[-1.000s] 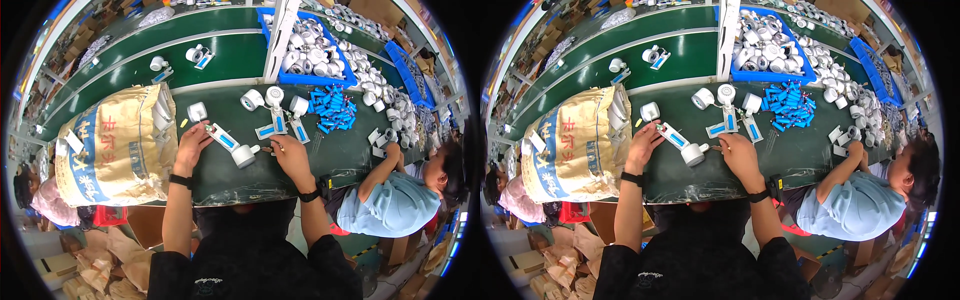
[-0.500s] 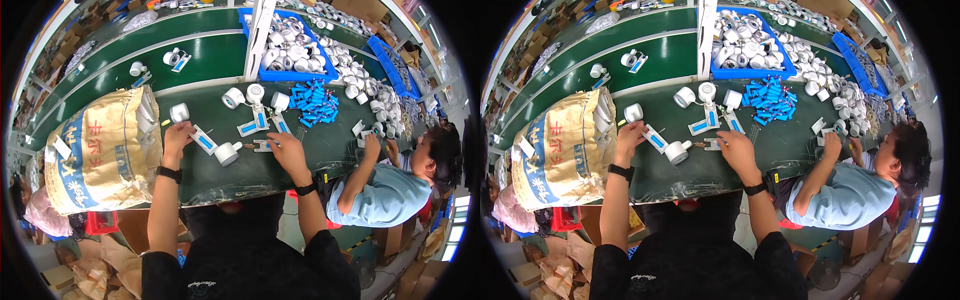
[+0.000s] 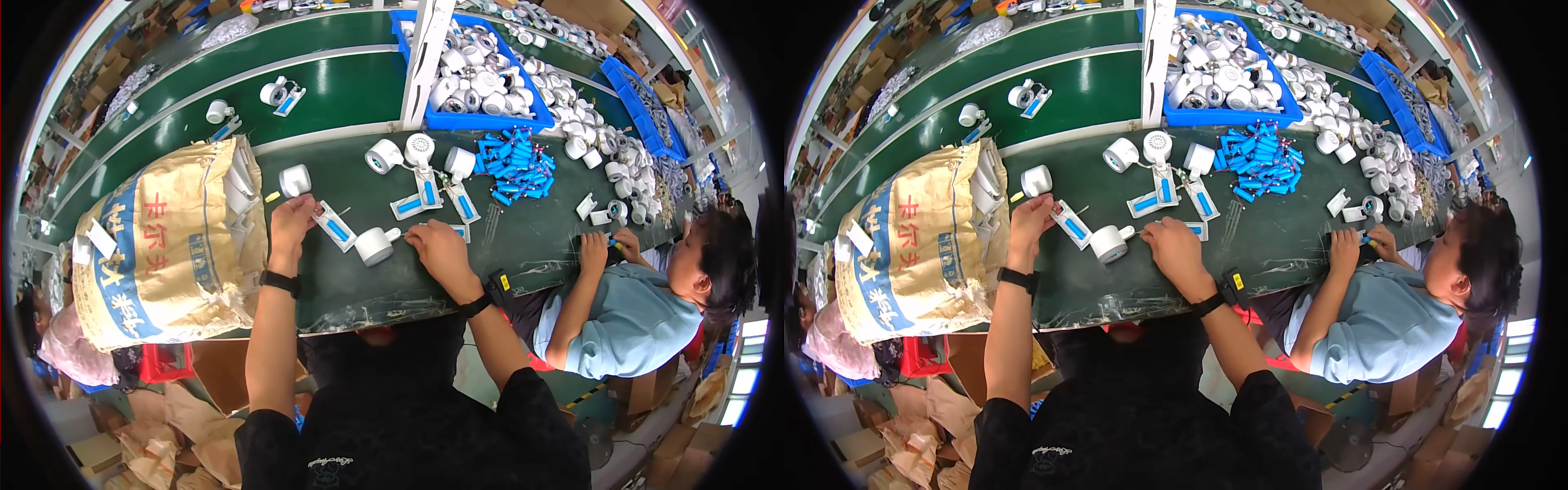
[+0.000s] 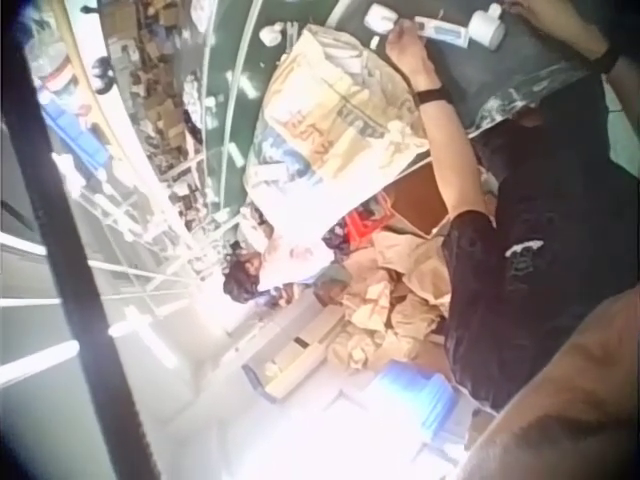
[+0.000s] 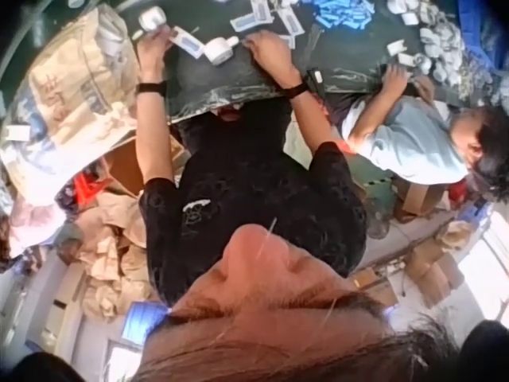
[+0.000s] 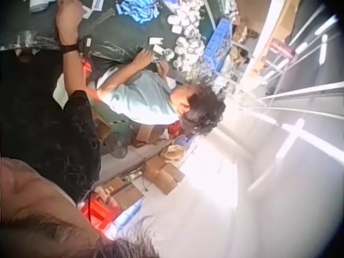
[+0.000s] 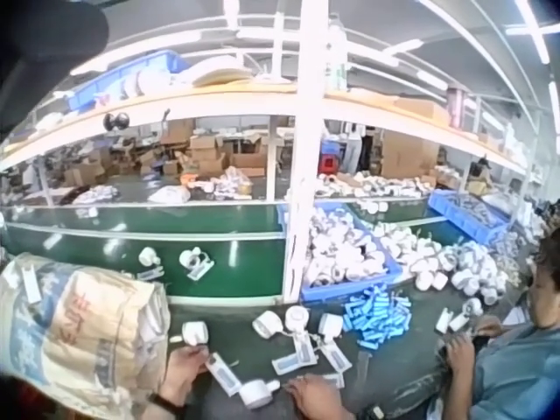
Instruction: The person assembles electronic devices by hand, placing batteries into plastic housings, attaching circuit boards, and fitting the components into spherical camera bodies. They then apply adhesive strips to the housing covers and press them onto the units before setting the completed cameras aside.
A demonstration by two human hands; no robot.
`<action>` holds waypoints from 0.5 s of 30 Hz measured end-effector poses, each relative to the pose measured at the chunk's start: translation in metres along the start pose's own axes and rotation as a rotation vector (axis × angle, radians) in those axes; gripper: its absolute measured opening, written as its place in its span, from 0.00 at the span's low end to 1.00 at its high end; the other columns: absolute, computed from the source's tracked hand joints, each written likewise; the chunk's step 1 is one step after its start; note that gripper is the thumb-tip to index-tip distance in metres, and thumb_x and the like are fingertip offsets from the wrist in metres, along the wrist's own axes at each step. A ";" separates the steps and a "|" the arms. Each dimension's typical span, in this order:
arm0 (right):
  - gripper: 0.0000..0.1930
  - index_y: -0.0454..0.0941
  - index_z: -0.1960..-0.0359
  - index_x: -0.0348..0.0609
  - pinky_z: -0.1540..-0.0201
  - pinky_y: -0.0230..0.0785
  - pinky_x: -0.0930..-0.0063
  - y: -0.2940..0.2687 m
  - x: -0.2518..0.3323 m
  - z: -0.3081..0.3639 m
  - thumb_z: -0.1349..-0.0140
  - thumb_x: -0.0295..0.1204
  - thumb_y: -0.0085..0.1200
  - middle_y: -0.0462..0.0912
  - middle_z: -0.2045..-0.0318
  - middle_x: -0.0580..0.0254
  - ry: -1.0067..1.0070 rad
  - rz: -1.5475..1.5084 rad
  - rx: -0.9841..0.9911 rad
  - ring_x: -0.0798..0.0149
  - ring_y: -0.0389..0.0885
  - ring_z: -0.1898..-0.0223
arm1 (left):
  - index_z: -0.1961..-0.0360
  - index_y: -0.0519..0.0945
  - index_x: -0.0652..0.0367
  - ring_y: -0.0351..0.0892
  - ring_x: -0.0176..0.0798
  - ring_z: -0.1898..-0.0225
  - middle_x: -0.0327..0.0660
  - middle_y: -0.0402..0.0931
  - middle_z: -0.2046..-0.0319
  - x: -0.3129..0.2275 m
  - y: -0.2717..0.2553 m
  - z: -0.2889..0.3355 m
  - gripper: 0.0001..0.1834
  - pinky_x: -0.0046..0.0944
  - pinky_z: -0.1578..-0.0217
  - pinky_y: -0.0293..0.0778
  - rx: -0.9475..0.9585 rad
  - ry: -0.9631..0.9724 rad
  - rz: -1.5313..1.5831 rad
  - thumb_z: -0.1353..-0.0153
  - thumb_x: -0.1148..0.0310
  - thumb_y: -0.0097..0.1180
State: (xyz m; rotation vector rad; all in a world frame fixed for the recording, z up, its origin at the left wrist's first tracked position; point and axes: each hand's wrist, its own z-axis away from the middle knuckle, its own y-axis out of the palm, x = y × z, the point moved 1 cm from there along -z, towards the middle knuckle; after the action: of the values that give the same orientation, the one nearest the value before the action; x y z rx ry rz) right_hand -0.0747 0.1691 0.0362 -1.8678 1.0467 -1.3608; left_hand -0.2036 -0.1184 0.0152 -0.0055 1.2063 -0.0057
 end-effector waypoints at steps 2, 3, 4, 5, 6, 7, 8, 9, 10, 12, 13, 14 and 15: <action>0.09 0.88 0.61 0.44 0.64 0.75 0.59 -0.002 -0.008 -0.014 0.39 0.34 0.69 0.83 0.69 0.57 0.026 0.007 0.107 0.52 0.84 0.66 | 0.44 0.82 0.64 0.87 0.33 0.58 0.38 0.87 0.59 -0.002 -0.001 0.001 0.17 0.35 0.52 0.83 -0.004 0.011 -0.004 0.26 0.63 0.60; 0.10 0.89 0.61 0.43 0.65 0.75 0.63 -0.004 -0.014 -0.021 0.38 0.35 0.69 0.86 0.69 0.59 0.162 -0.192 0.242 0.58 0.84 0.68 | 0.44 0.82 0.64 0.87 0.33 0.58 0.38 0.87 0.59 0.000 0.000 0.000 0.17 0.35 0.52 0.83 -0.011 0.007 0.005 0.26 0.63 0.60; 0.10 0.90 0.60 0.42 0.67 0.75 0.67 -0.005 -0.019 -0.027 0.36 0.35 0.68 0.88 0.69 0.62 0.301 -0.389 0.378 0.63 0.84 0.69 | 0.44 0.82 0.67 0.87 0.33 0.59 0.40 0.87 0.59 0.001 0.000 -0.001 0.17 0.35 0.54 0.82 -0.011 0.019 0.025 0.26 0.65 0.60; 0.11 0.90 0.58 0.42 0.70 0.74 0.74 -0.015 -0.016 -0.035 0.34 0.36 0.67 0.89 0.67 0.66 0.432 -0.486 0.489 0.73 0.82 0.70 | 0.44 0.82 0.69 0.87 0.34 0.60 0.41 0.87 0.60 0.003 0.000 -0.002 0.17 0.34 0.57 0.82 -0.016 0.030 0.048 0.27 0.66 0.60; 0.11 0.90 0.58 0.42 0.70 0.74 0.74 -0.020 -0.013 -0.038 0.34 0.36 0.67 0.89 0.67 0.66 0.427 -0.479 0.500 0.73 0.82 0.70 | 0.44 0.82 0.69 0.87 0.34 0.60 0.41 0.87 0.60 0.003 0.001 -0.002 0.17 0.34 0.57 0.82 -0.025 0.025 0.058 0.27 0.66 0.60; 0.11 0.90 0.59 0.42 0.71 0.73 0.74 -0.023 -0.010 -0.040 0.34 0.36 0.67 0.88 0.68 0.69 0.501 -0.560 0.537 0.74 0.81 0.71 | 0.45 0.82 0.69 0.87 0.33 0.60 0.40 0.88 0.61 0.004 0.002 -0.001 0.17 0.34 0.58 0.82 -0.041 0.048 0.020 0.27 0.66 0.60; 0.10 0.90 0.59 0.42 0.73 0.72 0.75 -0.025 -0.010 -0.041 0.34 0.36 0.67 0.87 0.69 0.71 0.579 -0.639 0.571 0.75 0.80 0.72 | 0.45 0.83 0.69 0.87 0.32 0.60 0.40 0.88 0.61 0.004 0.004 -0.001 0.18 0.33 0.59 0.81 -0.055 0.070 -0.019 0.27 0.65 0.60; 0.11 0.89 0.57 0.41 0.71 0.73 0.72 -0.021 -0.012 -0.040 0.34 0.35 0.68 0.87 0.70 0.66 0.653 -0.708 0.590 0.73 0.81 0.72 | 0.44 0.83 0.67 0.86 0.31 0.60 0.38 0.87 0.61 0.000 0.005 0.000 0.18 0.33 0.57 0.81 -0.064 0.069 -0.126 0.26 0.63 0.60; 0.11 0.89 0.57 0.41 0.71 0.73 0.72 -0.020 -0.011 -0.039 0.34 0.35 0.68 0.87 0.70 0.66 0.653 -0.699 0.598 0.73 0.81 0.72 | 0.44 0.83 0.67 0.86 0.31 0.60 0.38 0.87 0.61 0.002 0.006 -0.003 0.18 0.33 0.57 0.81 -0.068 0.063 -0.117 0.26 0.63 0.60; 0.10 0.87 0.57 0.39 0.66 0.76 0.64 -0.019 -0.007 -0.040 0.33 0.33 0.65 0.87 0.67 0.57 0.256 -0.264 0.459 0.61 0.84 0.69 | 0.44 0.83 0.67 0.87 0.31 0.61 0.39 0.88 0.61 0.003 0.008 -0.006 0.18 0.34 0.59 0.81 -0.093 0.122 -0.181 0.26 0.64 0.60; 0.10 0.87 0.57 0.39 0.66 0.76 0.64 -0.016 -0.007 -0.037 0.33 0.33 0.65 0.87 0.67 0.57 0.254 -0.259 0.466 0.61 0.84 0.69 | 0.44 0.82 0.68 0.87 0.31 0.61 0.40 0.88 0.62 0.004 0.010 -0.005 0.18 0.34 0.60 0.81 -0.107 0.127 -0.198 0.27 0.65 0.60; 0.09 0.85 0.58 0.39 0.61 0.77 0.61 -0.015 -0.004 -0.033 0.32 0.31 0.63 0.86 0.65 0.53 0.131 -0.157 0.352 0.54 0.84 0.66 | 0.44 0.82 0.68 0.87 0.31 0.61 0.40 0.88 0.62 0.005 0.010 -0.006 0.18 0.34 0.60 0.81 -0.108 0.125 -0.192 0.27 0.65 0.60; 0.08 0.84 0.58 0.38 0.57 0.77 0.57 -0.015 0.000 -0.029 0.31 0.30 0.61 0.85 0.63 0.50 0.008 -0.057 0.237 0.47 0.84 0.62 | 0.45 0.82 0.68 0.87 0.31 0.61 0.40 0.88 0.62 0.006 0.010 -0.006 0.18 0.33 0.61 0.81 -0.127 0.130 -0.217 0.27 0.65 0.60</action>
State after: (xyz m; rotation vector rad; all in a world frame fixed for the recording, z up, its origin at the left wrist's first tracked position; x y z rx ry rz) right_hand -0.0988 0.1762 0.0570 -1.7292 0.8023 -1.4573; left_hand -0.2071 -0.1080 0.0073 -0.2500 1.3294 -0.1209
